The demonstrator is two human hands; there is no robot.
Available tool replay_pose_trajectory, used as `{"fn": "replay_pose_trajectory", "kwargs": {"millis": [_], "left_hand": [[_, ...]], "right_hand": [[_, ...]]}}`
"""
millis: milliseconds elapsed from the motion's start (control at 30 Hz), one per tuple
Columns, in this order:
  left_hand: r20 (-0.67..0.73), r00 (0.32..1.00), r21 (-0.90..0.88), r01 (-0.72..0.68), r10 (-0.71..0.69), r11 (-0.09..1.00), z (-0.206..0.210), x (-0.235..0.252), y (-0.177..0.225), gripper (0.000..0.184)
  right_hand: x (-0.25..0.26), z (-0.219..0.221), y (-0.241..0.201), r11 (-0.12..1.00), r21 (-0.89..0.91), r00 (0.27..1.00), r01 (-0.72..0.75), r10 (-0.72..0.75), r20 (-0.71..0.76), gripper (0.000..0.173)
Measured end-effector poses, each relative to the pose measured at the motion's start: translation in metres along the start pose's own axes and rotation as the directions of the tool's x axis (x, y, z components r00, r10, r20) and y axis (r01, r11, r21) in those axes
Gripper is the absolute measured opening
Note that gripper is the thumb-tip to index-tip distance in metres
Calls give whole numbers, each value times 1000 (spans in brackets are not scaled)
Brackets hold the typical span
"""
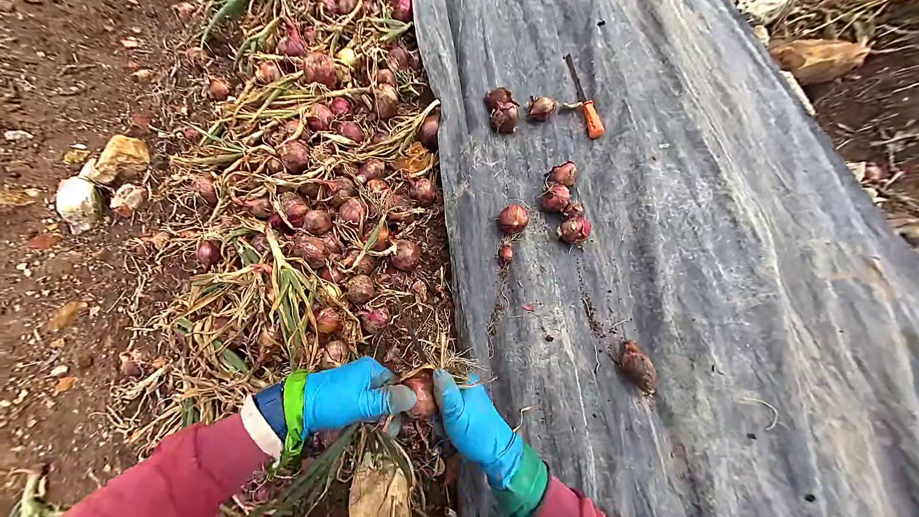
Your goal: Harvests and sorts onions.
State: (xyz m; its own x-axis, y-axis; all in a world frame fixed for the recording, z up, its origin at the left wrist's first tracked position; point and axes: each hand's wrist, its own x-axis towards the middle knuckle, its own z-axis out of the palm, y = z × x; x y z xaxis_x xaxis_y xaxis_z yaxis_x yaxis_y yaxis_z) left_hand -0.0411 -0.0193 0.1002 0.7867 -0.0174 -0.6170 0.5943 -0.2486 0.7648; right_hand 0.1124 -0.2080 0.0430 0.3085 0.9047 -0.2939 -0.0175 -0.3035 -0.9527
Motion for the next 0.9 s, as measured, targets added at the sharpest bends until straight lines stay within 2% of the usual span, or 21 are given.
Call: {"fn": "replay_pose_trajectory", "kwargs": {"millis": [33,67,100,133,167,200,300,367,433,500,567,600,633,667,733,800,833,900], "left_hand": [[-104,993,274,84,-58,958,-10,1,4,53],[-227,969,482,196,-94,854,-16,2,5,46],[-354,930,540,287,-95,791,-19,4,0,40],[-444,888,498,354,-118,792,-18,6,-3,37],[-475,867,461,393,-153,796,-15,7,-2,38],[-434,878,457,407,-202,791,-9,9,4,41],[-186,942,459,336,-281,822,22,13,32,46],[-200,942,361,328,-270,873,34,15,39,46],[-210,939,370,333,-271,867,41,16,44,46],[-76,958,520,275,-277,809,52,19,52,45],[48,964,628,174,-261,758,64,22,61,45],[26,966,635,183,-257,751,63,22,64,45],[-70,960,621,254,-269,742,54,23,62,44],[-210,931,590,365,-299,721,39,28,54,43],[-483,806,489,572,-341,659,4,45,18,36],[-612,697,403,682,-375,610,-13,68,-18,32],[-627,667,366,709,-404,603,-12,81,-35,32],[-618,635,310,739,-464,598,-10,102,-58,44]], "right_hand": [[6,-1,6,994,-13,993,-111,111,31,79],[9,0,12,979,19,978,-202,200,59,80],[8,2,17,962,78,964,-262,257,69,82],[5,5,22,944,131,953,-302,295,69,83],[5,6,27,931,152,944,-330,323,71,84],[4,6,33,929,112,935,-353,344,93,85],[-1,-5,54,908,-172,888,-381,411,206,92],[-10,-11,65,891,-207,867,-404,445,224,94],[-27,-16,67,884,-237,847,-404,459,268,94],[-45,-16,58,920,-200,868,-336,385,313,94],[-56,-15,45,960,-88,924,-264,278,262,89],[-59,-17,41,969,-14,952,-245,244,186,87],[-62,-22,39,971,82,972,-225,218,81,87],[-62,-29,37,964,185,978,-192,204,-49,91],[-58,-44,36,939,310,948,-148,225,-227,95],[-60,-48,43,926,330,937,-181,265,-228,96],[-63,-44,47,924,316,939,-216,285,-191,97],[-69,-30,55,919,295,946,-264,306,-108,98]]}}
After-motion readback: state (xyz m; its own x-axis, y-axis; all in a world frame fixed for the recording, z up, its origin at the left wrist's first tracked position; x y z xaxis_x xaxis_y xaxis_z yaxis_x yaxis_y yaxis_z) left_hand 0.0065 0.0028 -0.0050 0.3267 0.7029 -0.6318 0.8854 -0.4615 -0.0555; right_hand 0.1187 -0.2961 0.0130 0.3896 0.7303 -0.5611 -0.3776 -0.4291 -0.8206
